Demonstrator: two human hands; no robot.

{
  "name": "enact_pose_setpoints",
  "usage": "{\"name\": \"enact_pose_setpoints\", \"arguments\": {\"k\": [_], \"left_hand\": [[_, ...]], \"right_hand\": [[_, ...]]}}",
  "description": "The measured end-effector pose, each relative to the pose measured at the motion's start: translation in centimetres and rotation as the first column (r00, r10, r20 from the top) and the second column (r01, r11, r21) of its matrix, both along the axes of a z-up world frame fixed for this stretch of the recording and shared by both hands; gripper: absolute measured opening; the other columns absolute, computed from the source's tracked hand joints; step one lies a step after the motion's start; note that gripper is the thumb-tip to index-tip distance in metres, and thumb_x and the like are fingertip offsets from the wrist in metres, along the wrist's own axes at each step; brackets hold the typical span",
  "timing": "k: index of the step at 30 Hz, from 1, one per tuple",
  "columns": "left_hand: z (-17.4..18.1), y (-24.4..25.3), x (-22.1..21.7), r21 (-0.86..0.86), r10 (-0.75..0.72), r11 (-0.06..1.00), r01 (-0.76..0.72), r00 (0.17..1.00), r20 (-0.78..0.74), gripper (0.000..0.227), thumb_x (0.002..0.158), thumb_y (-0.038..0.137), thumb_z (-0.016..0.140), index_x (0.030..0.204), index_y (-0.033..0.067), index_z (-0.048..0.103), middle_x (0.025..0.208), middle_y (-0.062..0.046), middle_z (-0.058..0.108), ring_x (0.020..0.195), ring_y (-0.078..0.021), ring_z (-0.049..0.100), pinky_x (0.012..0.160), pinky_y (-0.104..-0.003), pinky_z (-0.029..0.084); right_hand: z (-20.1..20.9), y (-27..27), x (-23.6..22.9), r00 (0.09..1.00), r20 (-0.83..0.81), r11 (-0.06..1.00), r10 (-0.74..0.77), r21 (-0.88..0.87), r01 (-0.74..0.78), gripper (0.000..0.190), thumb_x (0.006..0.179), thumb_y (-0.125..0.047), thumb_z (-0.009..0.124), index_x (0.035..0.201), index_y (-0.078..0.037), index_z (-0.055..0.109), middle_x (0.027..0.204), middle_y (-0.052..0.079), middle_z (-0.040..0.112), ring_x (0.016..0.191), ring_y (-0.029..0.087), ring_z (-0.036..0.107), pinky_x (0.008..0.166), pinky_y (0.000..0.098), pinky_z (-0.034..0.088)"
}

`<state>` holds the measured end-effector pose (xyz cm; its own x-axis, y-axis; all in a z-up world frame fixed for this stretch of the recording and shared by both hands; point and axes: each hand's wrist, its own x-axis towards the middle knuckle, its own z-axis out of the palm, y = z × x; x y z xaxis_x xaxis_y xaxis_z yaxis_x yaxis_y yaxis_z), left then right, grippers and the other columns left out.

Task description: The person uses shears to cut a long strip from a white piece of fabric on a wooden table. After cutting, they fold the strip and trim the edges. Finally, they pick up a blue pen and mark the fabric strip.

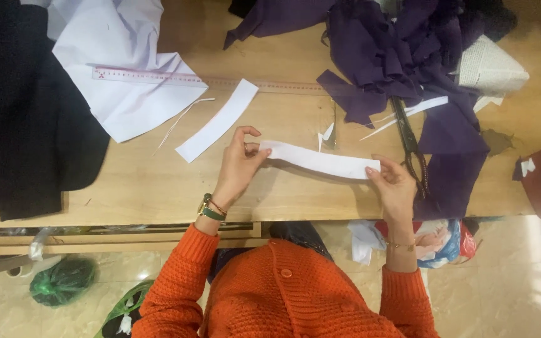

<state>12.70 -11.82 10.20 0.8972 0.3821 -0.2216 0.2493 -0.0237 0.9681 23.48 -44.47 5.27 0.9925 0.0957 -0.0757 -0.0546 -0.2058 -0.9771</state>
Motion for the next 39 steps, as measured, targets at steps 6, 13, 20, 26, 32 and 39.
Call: {"name": "enact_pose_setpoints", "arguments": {"k": [6, 13, 20, 26, 32, 39], "left_hand": [[-4.5, 0.7, 0.4, -0.084, 0.018, 0.996, -0.017, 1.0, 0.008, 0.041, 0.091, 0.001, 0.064, 0.124, 0.0164, 0.045, 0.103, -0.018, 0.076, 0.09, -0.0205, 0.07, 0.08, -0.031, 0.057], [-10.1, 1.1, 0.9, -0.185, -0.002, 0.983, 0.018, 0.996, 0.086, 0.029, 0.101, 0.001, 0.052, 0.125, 0.0114, 0.04, 0.111, -0.023, 0.07, 0.097, -0.0282, 0.07, 0.087, -0.038, 0.058], [-10.4, -1.0, 1.3, -0.284, 0.016, 0.959, 0.005, 0.997, 0.072, 0.033, 0.103, 0.008, 0.049, 0.131, 0.0138, 0.033, 0.112, -0.013, 0.06, 0.101, -0.0196, 0.062, 0.091, -0.036, 0.059], [-9.9, -2.8, 1.8, -0.089, -0.024, 0.996, 0.019, 0.998, -0.058, 0.069, 0.082, 0.009, 0.082, 0.134, 0.0102, 0.036, 0.095, -0.009, 0.069, 0.082, -0.016, 0.067, 0.078, -0.028, 0.059], [-6.2, -5.7, 3.8, 0.59, -0.248, 0.804, 0.076, 0.944, 0.217, 0.03, 0.09, 0.012, 0.073, 0.117, 0.004, 0.063, 0.111, -0.017, 0.065, 0.109, -0.0377, 0.061, 0.095, -0.046, 0.048], [-2.6, -10.2, 6.6, 0.39, -0.59, 0.791, 0.472, 0.758, 0.279, 0.022, 0.1, 0.017, 0.062, 0.121, 0.0099, 0.064, 0.122, -0.013, 0.068, 0.134, -0.0377, 0.051, 0.114, -0.052, 0.035]], "right_hand": [[-3.1, -0.4, 0.4, 0.994, -0.104, 0.996, 0.033, 0.084, -0.024, 0.019, 0.09, -0.011, 0.08, 0.107, -0.01, 0.072, 0.09, 0.001, 0.066, 0.08, 0.006, 0.063, 0.08, 0.0245, 0.058], [-5.1, -0.9, 1.2, 0.989, -0.14, 0.983, 0.047, 0.184, -0.02, 0.016, 0.088, -0.008, 0.081, 0.095, -0.009, 0.066, 0.083, -0.001, 0.066, 0.074, 0.005, 0.065, 0.072, 0.0199, 0.058], [-4.1, 0.1, 0.8, 0.994, -0.109, 0.987, 0.024, 0.161, -0.007, 0.031, 0.083, -0.008, 0.087, 0.097, -0.007, 0.059, 0.082, 0.002, 0.063, 0.069, 0.008, 0.064, 0.059, 0.0209, 0.059], [-5.2, -0.5, 1.3, 0.995, -0.084, 0.99, 0.056, 0.131, -0.044, 0.043, 0.08, -0.007, 0.088, 0.106, -0.009, 0.053, 0.085, -0.002, 0.059, 0.074, 0.005, 0.064, 0.06, 0.0159, 0.058], [-1.7, 0.5, 0.3, 0.995, -0.062, 0.994, 0.083, 0.079, -0.078, 0.046, 0.077, -0.005, 0.088, 0.111, -0.007, 0.056, 0.087, 0.002, 0.064, 0.076, 0.008, 0.064, 0.06, 0.0187, 0.059], [2.5, 2.0, 0.1, 0.994, 0.0, 0.985, 0.114, 0.134, -0.113, 0.045, 0.083, -0.003, 0.084, 0.115, -0.006, 0.054, 0.089, 0.008, 0.069, 0.078, 0.011, 0.068, 0.06, 0.0228, 0.061]]}}
